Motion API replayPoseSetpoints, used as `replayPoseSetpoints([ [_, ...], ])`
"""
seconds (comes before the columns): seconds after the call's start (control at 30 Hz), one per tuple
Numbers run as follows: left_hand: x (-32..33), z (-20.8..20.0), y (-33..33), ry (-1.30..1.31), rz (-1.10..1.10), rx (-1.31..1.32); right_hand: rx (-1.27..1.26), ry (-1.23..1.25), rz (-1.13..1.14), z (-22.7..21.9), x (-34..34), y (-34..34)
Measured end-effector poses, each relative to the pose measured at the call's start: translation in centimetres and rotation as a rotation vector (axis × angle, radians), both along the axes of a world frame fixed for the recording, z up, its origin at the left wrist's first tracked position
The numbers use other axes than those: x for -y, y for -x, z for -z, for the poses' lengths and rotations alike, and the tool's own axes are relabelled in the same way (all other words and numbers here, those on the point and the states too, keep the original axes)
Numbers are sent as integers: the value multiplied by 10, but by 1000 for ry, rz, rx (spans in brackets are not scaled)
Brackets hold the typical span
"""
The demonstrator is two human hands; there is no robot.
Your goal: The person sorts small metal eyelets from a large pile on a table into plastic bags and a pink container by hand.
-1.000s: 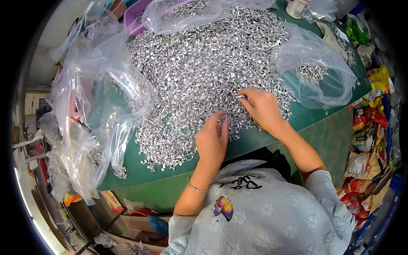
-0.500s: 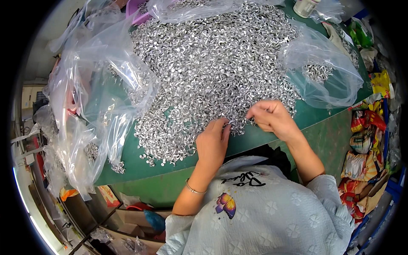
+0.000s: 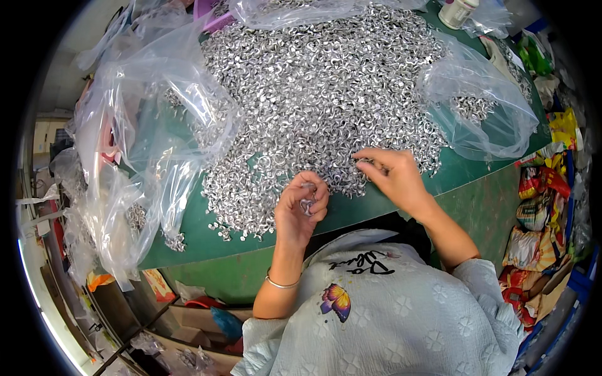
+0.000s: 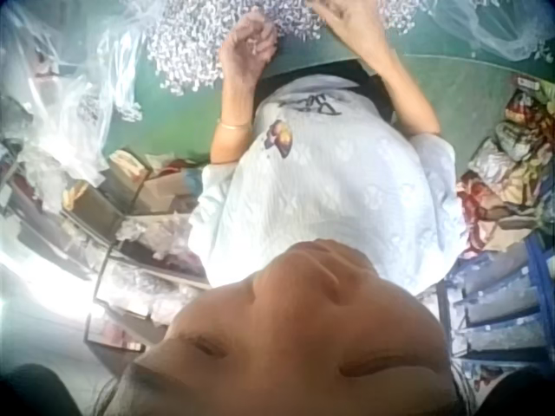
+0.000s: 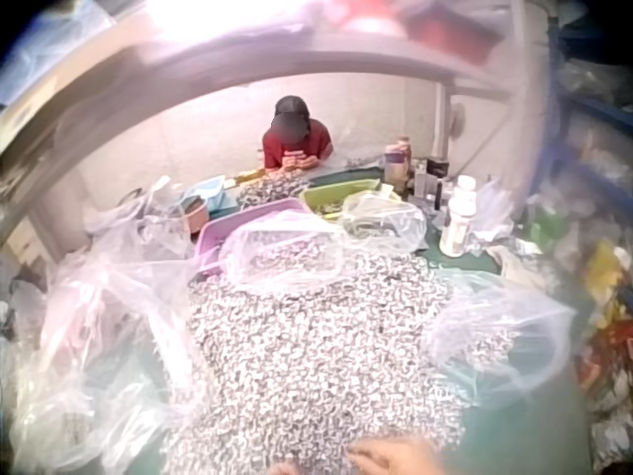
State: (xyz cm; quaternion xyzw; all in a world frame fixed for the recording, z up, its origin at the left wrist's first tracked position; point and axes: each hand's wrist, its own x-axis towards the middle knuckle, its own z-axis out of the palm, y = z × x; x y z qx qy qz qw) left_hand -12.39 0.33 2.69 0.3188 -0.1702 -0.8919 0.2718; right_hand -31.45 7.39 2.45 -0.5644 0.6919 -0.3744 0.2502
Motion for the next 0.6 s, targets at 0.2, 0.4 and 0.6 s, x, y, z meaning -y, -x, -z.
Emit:
replayPoseSetpoints([
  [0.2, -4, 16, -9, 178, 71, 84, -409, 149, -6, 15, 11, -18],
  [0.4, -12, 10, 3, 571, -9, 563, -377, 117, 112, 12, 2, 0],
  [0.6, -4, 14, 31, 1340, 100, 995, -341, 173, 58, 4, 6, -13],
])
